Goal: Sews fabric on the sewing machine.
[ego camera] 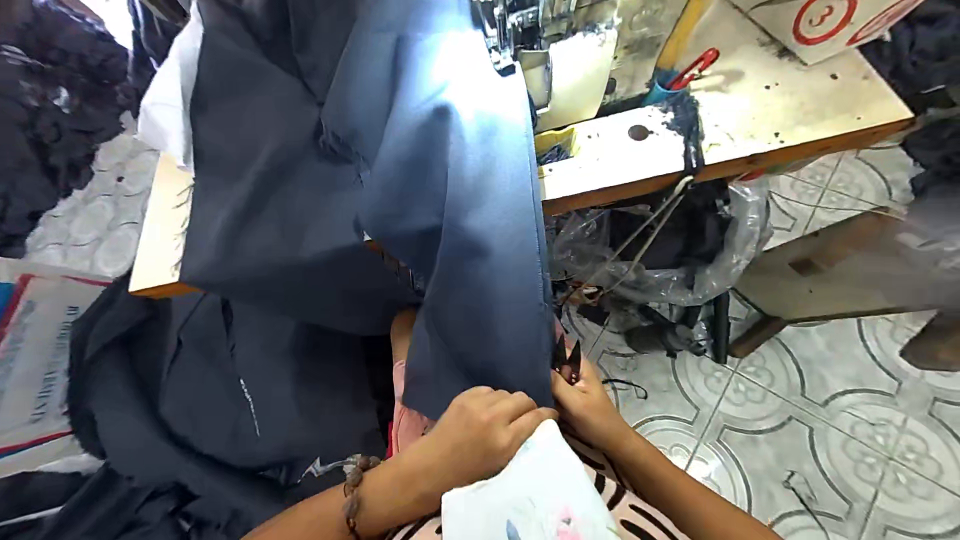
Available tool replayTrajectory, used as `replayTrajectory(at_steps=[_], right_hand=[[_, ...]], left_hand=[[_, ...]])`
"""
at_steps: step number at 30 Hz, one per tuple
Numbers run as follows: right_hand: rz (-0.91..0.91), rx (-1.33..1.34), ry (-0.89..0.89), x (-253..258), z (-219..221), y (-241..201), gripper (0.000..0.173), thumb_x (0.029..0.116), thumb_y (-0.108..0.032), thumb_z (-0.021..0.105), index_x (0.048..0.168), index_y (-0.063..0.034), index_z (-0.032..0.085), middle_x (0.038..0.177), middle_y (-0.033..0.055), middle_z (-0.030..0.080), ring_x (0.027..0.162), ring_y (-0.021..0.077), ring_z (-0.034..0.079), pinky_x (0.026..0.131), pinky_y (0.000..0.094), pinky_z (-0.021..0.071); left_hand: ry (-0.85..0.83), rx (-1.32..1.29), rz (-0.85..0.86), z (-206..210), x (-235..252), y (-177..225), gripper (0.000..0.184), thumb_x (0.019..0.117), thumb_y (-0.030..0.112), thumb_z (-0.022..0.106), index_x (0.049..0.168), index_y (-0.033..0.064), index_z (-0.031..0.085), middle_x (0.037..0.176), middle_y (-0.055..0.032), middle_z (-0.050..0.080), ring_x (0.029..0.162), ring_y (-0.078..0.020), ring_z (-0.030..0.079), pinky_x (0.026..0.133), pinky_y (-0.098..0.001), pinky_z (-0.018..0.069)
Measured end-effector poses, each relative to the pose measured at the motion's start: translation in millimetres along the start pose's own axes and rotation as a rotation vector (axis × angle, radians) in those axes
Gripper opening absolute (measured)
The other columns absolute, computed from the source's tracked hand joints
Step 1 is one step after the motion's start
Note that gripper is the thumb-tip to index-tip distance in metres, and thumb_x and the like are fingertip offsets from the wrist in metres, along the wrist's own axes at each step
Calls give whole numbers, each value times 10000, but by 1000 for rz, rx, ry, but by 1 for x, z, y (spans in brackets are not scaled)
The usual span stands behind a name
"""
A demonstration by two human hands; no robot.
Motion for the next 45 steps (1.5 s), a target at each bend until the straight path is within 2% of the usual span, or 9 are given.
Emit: replayTrajectory(at_steps=[2,5,9,13,16,20,33,40,45], right_hand=[[-28,-7,1,-5,-2,0,242,958,22,516,1059,-168,626,915,-182,710,864,-74,668,819,178,576],[4,10,68,-7,-4,-4,276,975,-9,461,937,-232,619,795,-210,674,733,-99,631,705,137,545],[58,-14,24,-9,-13,-1,275,1032,-535,515,946,-290,606,704,-223,610,559,-109,529,511,105,454],[-33,-116,12,-6,-17,0,96,956,-100,618,937,-188,649,749,-200,633,661,-109,582,632,114,512],[-16,-63,2,1,-21,-1,87,984,-138,622,1008,-203,676,825,-172,708,719,-68,653,677,156,566],[1,27,90,25,-20,-8,68,950,-165,672,987,-222,678,805,-143,731,716,-32,685,702,192,592],[-141,-22,191,159,-23,-31,377,913,-11,570,637,-257,498,577,-164,540,518,-64,501,541,137,456],[-233,-112,268,208,-9,-74,379,947,-5,579,663,-216,443,567,-153,449,505,-61,424,533,140,405],[-175,-143,266,232,-6,-95,322,986,-31,588,701,-149,496,598,-88,476,543,-10,471,562,178,447]], left_hand=[[35,-52,71,3,2,5,200,1002,84,568,1023,58,766,876,-62,758,721,-159,689,653,-250,536],[32,21,105,6,8,5,195,967,67,570,988,65,764,799,-37,737,638,-162,636,593,-261,495],[-33,-89,14,15,7,-2,166,937,82,597,936,57,761,748,-53,719,629,-182,651,600,-286,523],[-420,-387,-113,-24,39,-34,260,894,20,690,1149,50,729,932,-110,751,809,-262,738,706,-483,605],[-187,7,-181,-83,98,-104,355,980,278,663,1291,107,683,1348,-97,660,1242,-248,639,1020,-474,540],[-222,329,-620,-151,157,-214,686,1027,633,415,1604,265,374,1633,-232,327,1335,-484,518,1001,-688,446],[-337,216,-900,-177,225,-335,1088,888,688,647,1664,157,99,1684,-267,136,1542,-427,235,1199,-632,252],[-8,411,-919,-182,254,-325,839,883,608,714,1546,164,452,1618,-238,337,1380,-515,435,1013,-739,375],[183,540,-344,-151,236,-243,211,986,162,620,1123,69,750,1102,-200,714,1071,-416,668,948,-606,491]])
Point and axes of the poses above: each hand's wrist, its own x-axis towards the middle knuckle, its own z-axis out of the palm, y = z × x, the point moved 3 cm from there along x, towards the middle knuckle
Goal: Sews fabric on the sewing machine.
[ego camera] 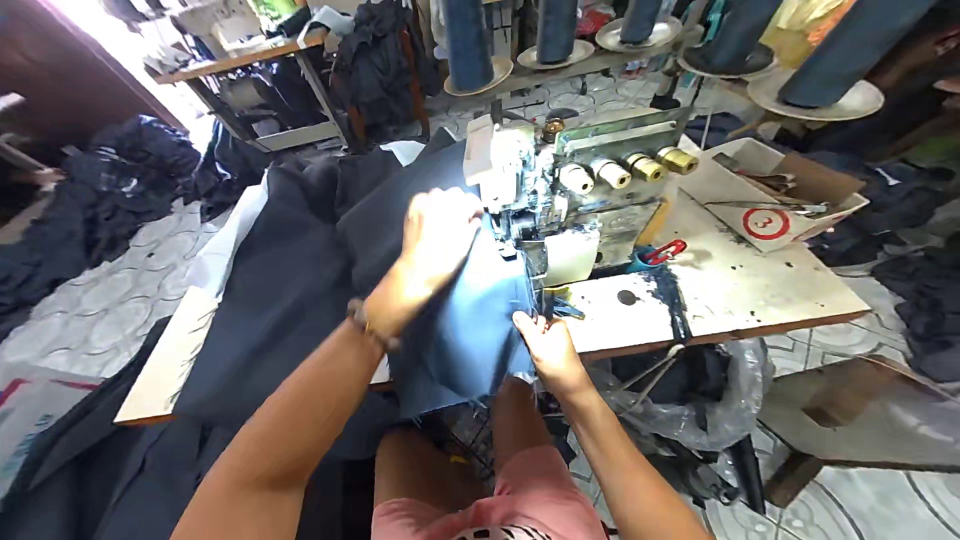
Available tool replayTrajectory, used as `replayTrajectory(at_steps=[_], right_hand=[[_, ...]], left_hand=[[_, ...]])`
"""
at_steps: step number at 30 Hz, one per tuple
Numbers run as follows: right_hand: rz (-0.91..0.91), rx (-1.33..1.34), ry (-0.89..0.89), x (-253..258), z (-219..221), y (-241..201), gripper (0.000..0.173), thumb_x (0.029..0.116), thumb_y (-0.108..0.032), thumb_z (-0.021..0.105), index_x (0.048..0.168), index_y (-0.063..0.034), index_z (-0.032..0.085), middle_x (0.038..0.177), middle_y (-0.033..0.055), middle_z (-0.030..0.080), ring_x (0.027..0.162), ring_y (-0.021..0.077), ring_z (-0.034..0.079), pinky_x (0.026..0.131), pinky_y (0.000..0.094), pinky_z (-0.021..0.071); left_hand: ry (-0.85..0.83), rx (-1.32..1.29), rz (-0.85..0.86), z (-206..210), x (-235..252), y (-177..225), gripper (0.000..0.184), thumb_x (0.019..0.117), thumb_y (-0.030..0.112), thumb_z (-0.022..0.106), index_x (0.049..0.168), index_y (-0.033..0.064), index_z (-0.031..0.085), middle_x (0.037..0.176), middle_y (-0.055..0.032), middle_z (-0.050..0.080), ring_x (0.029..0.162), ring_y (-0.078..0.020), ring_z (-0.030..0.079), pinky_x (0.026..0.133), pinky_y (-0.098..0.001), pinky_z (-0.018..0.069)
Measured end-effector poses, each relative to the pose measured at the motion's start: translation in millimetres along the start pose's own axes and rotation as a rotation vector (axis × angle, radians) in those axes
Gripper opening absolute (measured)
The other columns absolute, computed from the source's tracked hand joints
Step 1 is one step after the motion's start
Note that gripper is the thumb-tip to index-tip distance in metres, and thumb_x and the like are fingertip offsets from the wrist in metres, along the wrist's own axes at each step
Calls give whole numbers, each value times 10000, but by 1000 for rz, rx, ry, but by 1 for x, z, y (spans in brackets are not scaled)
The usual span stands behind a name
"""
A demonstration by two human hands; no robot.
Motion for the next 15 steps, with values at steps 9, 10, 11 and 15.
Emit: replayTrajectory(at_steps=[9,10,11,15], right_hand=[[83,90,23,5,8,-10,246,1037,-43,537,792,-63,521,583,-38,508,412,28,482,421,190,480],[74,80,37,8,9,-12,246,1039,-46,533,794,-61,517,571,-45,495,406,23,467,421,187,470],[71,71,52,11,10,-14,242,1043,-50,528,802,-52,513,561,-44,486,400,23,462,417,186,467],[79,79,101,23,15,-24,217,1064,-77,523,864,-8,568,552,-4,616,419,39,556,415,187,475]], left_hand=[[-79,55,57,12,-88,57,397,1042,220,529,1374,26,629,1395,-156,631,1267,-363,608,1019,-552,479],[-151,-19,30,12,-80,50,423,1064,241,487,1414,31,596,1436,-172,596,1316,-379,572,1059,-579,449],[-217,-100,12,12,-70,40,448,1082,276,455,1446,39,568,1470,-178,565,1365,-383,528,1106,-602,400],[-300,-253,50,19,-31,-1,654,1008,505,549,1485,58,531,1511,-154,528,1409,-326,490,1146,-562,385]])
Point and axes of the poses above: each hand's wrist, its own x-axis towards the middle knuckle, its own z-axis out of the palm, y = z × x, the point moved 3 cm from there along x, towards the middle knuckle
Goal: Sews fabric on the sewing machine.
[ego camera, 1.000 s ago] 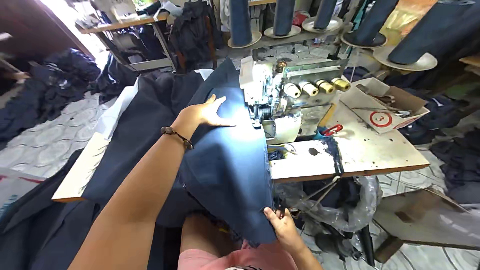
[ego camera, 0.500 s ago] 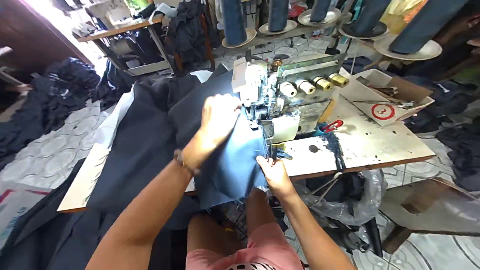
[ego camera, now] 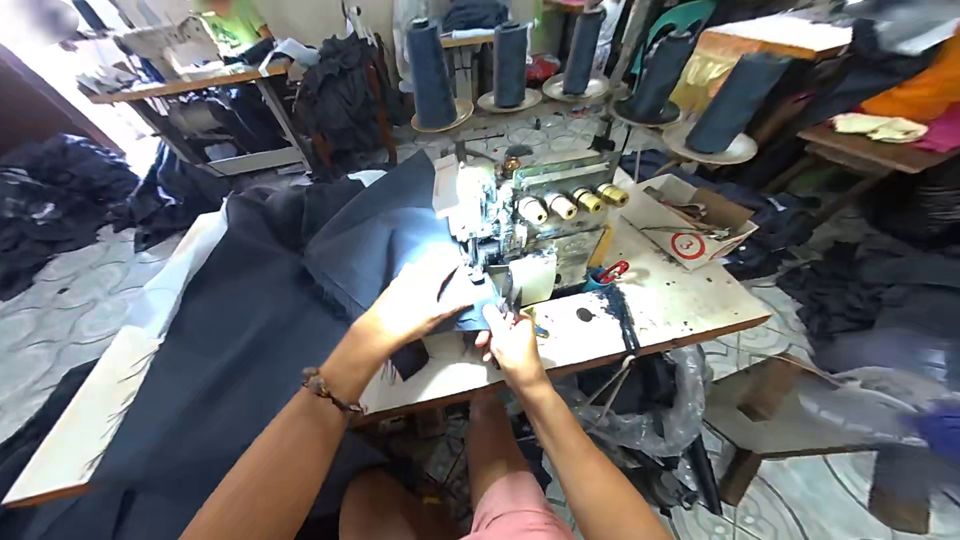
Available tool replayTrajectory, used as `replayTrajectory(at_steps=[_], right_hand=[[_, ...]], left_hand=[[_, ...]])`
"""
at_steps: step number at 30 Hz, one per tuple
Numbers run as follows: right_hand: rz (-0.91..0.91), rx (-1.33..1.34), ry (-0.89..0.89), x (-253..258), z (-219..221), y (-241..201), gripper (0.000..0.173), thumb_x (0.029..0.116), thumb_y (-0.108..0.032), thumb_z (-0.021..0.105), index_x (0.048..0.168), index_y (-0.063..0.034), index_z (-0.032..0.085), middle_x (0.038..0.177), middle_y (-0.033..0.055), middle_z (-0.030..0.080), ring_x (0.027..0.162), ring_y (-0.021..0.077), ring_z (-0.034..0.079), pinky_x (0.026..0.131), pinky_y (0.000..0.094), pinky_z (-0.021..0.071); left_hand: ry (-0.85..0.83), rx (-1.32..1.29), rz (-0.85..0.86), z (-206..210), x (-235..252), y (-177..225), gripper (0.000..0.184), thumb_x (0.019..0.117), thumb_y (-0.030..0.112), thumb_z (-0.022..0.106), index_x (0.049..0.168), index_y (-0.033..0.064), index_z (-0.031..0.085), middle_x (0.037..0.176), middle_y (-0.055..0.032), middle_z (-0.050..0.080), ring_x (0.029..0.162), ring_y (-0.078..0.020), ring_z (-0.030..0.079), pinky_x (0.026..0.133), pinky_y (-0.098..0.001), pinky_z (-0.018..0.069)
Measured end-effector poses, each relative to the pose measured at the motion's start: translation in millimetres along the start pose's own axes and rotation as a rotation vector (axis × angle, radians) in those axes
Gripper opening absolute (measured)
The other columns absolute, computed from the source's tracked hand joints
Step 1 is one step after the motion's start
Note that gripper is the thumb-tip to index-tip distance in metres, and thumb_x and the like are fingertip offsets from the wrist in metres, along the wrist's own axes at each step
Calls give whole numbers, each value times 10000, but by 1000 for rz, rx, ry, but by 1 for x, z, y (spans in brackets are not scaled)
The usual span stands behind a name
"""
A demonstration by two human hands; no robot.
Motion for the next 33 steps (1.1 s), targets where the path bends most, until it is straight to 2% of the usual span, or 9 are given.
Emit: replayTrajectory(at_steps=[6,9,11,14,18,23,26,30,33], right_hand=[[-131,-313,-97,3,-25,-10,103,1004,-94,596,951,-17,638,658,-36,582,535,9,535,511,175,459],[-221,-719,-174,-11,-53,-22,435,1024,-317,596,1267,43,597,1137,176,640,1028,220,614,925,371,502],[-233,-840,-200,-22,-68,-31,484,1071,-304,499,1367,75,547,1385,268,564,1313,329,538,1122,423,420],[-343,-938,-246,-30,-73,-42,356,1016,-247,591,1216,36,672,1098,183,697,1016,246,663,928,386,524],[-330,-1056,-361,-25,-44,-65,322,1020,-283,602,1188,-18,673,921,147,687,862,271,664,815,483,529],[-287,-1526,-372,-2,24,-91,380,1069,-303,513,1361,-64,562,1113,204,683,1057,398,670,844,591,524],[-353,-1588,-408,8,50,-83,317,1072,-259,492,1290,-51,591,1096,203,682,1036,396,677,805,576,537],[-452,-1471,-414,4,41,-76,339,1101,-273,436,1291,-49,605,1126,198,682,1049,381,680,850,565,535],[-475,-1323,-391,-9,2,-70,364,1026,-337,614,1243,-45,627,960,184,700,920,370,695,811,586,540]], left_hand=[[-202,95,-216,-7,29,-25,621,1028,570,501,1568,271,441,1652,-274,249,1500,-529,247,1145,-736,241],[-130,145,-377,-6,23,-24,594,1056,565,424,1597,324,375,1643,-285,251,1458,-553,305,1069,-720,368],[-81,219,-468,-9,11,-13,657,1067,531,424,1613,175,343,1586,-309,335,1315,-557,473,939,-702,459],[-122,399,-553,-18,-11,7,589,1057,368,545,1399,-110,510,1348,-333,542,1028,-491,652,797,-615,539],[-170,450,-583,-33,-40,28,313,1047,253,574,992,-25,708,980,-243,691,907,-428,696,701,-576,551],[32,466,-338,-34,-66,47,275,1064,232,544,1059,31,732,933,-207,688,830,-403,700,667,-545,548],[45,419,-266,-27,-73,48,261,1064,211,539,1076,49,744,948,-192,690,839,-386,700,691,-524,554],[-2,327,-300,-31,-87,36,261,1069,198,534,1157,49,729,1040,-195,701,945,-397,699,789,-555,559],[-109,303,-432,-39,-101,17,232,1027,103,575,1205,28,703,1165,-225,678,1056,-434,671,864,-595,540]])
Point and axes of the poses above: each hand's wrist, its own x-axis towards the middle knuckle, its own z-axis out of the palm, y = z × x, the point moved 3 cm from there along x, towards the middle knuckle
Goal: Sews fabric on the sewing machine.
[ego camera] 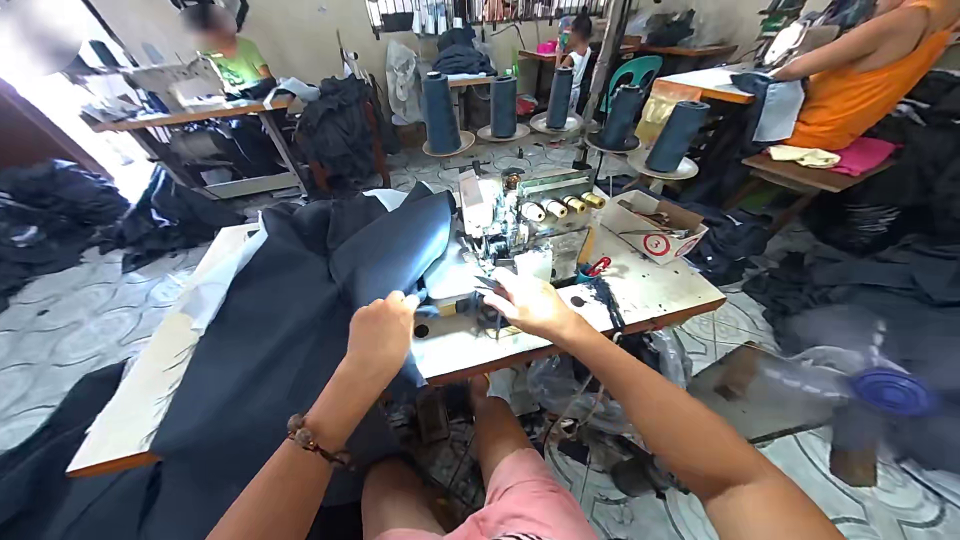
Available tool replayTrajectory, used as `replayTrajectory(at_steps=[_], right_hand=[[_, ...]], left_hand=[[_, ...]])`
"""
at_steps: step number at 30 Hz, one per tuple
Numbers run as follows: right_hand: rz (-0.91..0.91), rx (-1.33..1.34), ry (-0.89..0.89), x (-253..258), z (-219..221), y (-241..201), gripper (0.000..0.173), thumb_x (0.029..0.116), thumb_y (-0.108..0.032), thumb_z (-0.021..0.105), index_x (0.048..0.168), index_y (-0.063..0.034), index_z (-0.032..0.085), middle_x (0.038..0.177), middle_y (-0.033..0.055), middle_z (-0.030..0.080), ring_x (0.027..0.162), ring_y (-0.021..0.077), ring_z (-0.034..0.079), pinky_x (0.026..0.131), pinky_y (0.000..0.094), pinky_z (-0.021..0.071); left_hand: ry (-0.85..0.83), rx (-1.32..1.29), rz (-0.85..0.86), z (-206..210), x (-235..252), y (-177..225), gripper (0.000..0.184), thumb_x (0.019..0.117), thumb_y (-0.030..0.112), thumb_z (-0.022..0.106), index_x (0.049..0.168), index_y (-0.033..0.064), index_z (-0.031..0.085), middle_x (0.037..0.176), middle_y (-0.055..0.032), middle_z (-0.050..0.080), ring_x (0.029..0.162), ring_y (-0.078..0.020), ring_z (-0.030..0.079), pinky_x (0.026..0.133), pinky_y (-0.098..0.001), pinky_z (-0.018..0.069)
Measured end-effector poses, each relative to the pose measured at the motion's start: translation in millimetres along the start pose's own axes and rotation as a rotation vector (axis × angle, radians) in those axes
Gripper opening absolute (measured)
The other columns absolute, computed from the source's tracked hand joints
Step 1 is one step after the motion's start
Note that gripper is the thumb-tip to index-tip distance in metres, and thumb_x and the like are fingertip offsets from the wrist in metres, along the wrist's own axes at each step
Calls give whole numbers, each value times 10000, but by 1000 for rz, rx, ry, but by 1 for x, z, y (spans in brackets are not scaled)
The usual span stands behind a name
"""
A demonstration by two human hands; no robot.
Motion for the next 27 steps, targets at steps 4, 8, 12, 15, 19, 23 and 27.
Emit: replayTrajectory(at_steps=[4,8,12,15,19,23,27], right_hand=[[91,-201,-277,-23,6,57,493,941,-383,738,1279,-53,596,1010,192,689,978,385,681,837,601,529],[174,-342,-305,-23,-9,80,393,890,-135,726,1255,-63,600,1002,219,693,969,429,683,791,624,523],[-80,-234,-329,-28,-21,82,428,909,32,627,1321,-84,634,1077,165,716,1046,369,675,945,597,487],[-183,-146,-353,-32,-24,95,532,937,61,573,1442,-106,577,1366,129,641,1267,299,607,1093,523,449],[-12,-128,-188,-51,-57,103,567,992,20,544,1525,-166,498,1425,127,600,1214,325,640,1013,561,495],[97,-5,203,-76,-67,139,446,912,57,670,1351,-1,618,1260,223,646,1096,366,666,958,549,536],[222,140,338,-83,-37,159,329,908,46,663,1237,55,657,1239,239,617,1062,347,658,919,505,560]], left_hand=[[-1,-23,-36,14,-7,-6,513,900,141,770,1363,-3,603,1498,-337,426,1362,-579,407,1060,-784,306],[206,-125,355,34,-17,75,470,889,301,780,1290,77,682,1460,-185,564,1385,-394,494,1105,-670,349],[54,-276,527,79,4,114,561,1001,376,639,1462,71,547,1573,-170,450,1457,-349,427,1168,-610,317],[35,-308,622,119,30,123,559,1027,439,558,1534,212,491,1645,-106,370,1532,-365,295,1191,-665,243],[-186,-213,525,122,52,135,681,1059,577,374,1607,174,349,1562,-127,478,1400,-344,494,1189,-595,295],[-493,-126,373,97,79,151,739,1066,611,297,1324,-23,577,1276,-253,636,1242,-408,604,1029,-599,459],[-762,-265,297,117,122,167,822,1044,660,308,1224,-62,657,1286,-295,629,1265,-436,582,1039,-660,419]])
Point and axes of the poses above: each hand's wrist, its own x-axis towards the middle knuckle, its own z-axis out of the palm, y = z × x, the point moved 3 cm from there along x, towards the middle knuckle
